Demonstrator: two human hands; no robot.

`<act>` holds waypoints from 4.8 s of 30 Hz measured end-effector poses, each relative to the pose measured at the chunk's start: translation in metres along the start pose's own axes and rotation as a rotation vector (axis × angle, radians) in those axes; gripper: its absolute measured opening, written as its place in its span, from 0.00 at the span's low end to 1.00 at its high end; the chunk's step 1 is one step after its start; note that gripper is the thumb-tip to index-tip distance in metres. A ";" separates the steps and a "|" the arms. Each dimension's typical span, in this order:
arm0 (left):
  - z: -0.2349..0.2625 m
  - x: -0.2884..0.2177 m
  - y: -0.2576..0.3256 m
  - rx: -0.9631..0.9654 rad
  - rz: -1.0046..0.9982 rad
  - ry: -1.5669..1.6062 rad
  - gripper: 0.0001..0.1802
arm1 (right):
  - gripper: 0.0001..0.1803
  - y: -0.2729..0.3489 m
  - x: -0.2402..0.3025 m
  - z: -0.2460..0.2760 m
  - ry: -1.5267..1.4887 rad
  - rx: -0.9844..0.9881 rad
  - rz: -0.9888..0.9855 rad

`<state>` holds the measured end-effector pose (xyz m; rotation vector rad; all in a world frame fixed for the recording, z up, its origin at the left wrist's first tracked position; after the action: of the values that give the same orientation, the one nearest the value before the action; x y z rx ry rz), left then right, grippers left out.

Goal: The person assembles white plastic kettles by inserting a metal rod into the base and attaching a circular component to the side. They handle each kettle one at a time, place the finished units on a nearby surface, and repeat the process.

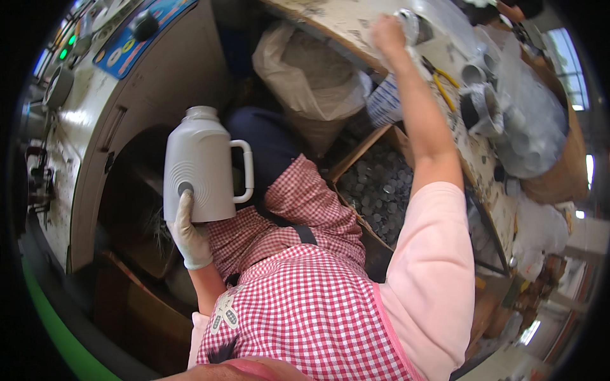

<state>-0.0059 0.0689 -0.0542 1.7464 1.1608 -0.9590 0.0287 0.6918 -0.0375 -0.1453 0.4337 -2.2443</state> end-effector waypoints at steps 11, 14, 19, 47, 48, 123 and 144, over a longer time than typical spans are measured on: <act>0.018 -0.016 0.015 0.025 -0.002 -0.128 0.19 | 0.21 0.061 0.144 0.069 -1.695 0.685 -0.154; 0.004 -0.019 0.021 0.071 0.207 0.357 0.23 | 0.22 0.172 0.244 0.140 -1.485 0.933 0.141; -0.001 -0.028 0.034 0.061 0.186 0.298 0.22 | 0.23 0.267 0.329 0.186 -1.063 0.696 0.751; -0.014 0.004 0.046 0.036 -0.094 -0.212 0.19 | 0.30 0.325 0.344 0.192 -0.206 0.059 0.818; -0.015 0.007 0.047 0.050 -0.071 -0.177 0.19 | 0.25 0.326 0.343 0.192 -0.242 0.045 0.842; 0.247 -0.434 -0.141 -1.001 -1.084 -2.031 0.18 | 0.20 0.089 0.180 0.056 -0.408 -0.269 0.397; 0.284 -0.400 -0.207 -0.577 -0.623 -1.002 0.23 | 0.12 0.215 0.318 0.063 -0.621 0.016 0.512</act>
<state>-0.3602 -0.2701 0.1532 0.2979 1.1024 -1.4250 -0.0090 0.3060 -0.0678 -0.6269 0.0934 -1.5920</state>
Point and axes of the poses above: each hand's wrist, its own y-axis away from the middle knuckle, its own z-axis out of the back of the hand, x = y × z, the point moved 4 cm from there along -y, towards the middle knuckle, and after that the axes turned 1 degree about -z, right-handed, at the moved point
